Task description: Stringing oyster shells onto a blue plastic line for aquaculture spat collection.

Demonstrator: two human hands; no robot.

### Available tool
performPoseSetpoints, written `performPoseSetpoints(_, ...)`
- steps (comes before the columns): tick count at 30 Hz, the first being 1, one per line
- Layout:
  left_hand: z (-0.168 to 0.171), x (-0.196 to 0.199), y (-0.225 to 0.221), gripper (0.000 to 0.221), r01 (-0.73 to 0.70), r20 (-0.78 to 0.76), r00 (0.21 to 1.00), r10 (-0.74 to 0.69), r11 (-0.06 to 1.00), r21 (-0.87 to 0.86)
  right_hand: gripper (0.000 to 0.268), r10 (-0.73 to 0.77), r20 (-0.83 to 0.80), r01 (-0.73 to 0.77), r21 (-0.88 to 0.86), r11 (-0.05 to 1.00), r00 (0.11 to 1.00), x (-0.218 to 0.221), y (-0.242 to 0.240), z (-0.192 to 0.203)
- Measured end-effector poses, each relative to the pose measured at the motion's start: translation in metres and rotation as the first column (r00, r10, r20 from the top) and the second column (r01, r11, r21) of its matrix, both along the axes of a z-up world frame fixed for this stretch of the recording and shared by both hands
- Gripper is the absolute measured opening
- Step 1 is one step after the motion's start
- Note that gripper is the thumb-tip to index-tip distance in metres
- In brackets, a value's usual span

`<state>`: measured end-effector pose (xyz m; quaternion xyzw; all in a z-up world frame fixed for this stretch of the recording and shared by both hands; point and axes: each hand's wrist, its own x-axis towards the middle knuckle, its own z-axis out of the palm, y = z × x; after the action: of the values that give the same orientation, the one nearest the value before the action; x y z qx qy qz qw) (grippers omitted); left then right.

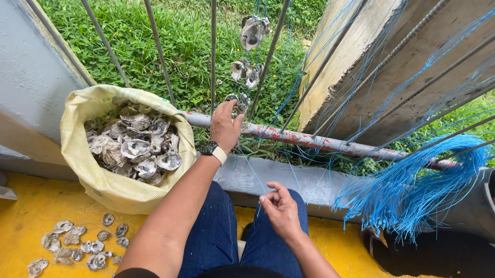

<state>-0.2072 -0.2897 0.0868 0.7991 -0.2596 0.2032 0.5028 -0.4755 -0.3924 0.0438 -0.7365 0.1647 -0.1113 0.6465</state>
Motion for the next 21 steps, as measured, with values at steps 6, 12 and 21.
performPoseSetpoints(6, 0.021, -0.058, 0.058, 0.034, 0.058, -0.047, 0.997, -0.054, 0.995, 0.078, 0.025, 0.009, 0.061, -0.022, 0.212, 0.977, 0.998, 0.042, -0.02, 0.008)
performPoseSetpoints(12, 0.028, -0.082, 0.133, 0.024, 0.039, -0.021, 0.999, -0.036, 0.983, 0.179, 0.026, 0.126, 0.161, -0.193, 0.524, 0.83, 0.979, 0.037, -0.021, 0.016)
performPoseSetpoints(21, 0.003, -0.009, 0.213, 0.017, -0.258, 0.042, 0.965, 0.258, 0.916, 0.307, 0.022, -0.028, 0.078, 0.045, -0.22, 0.974, 0.997, 0.019, -0.005, 0.033)
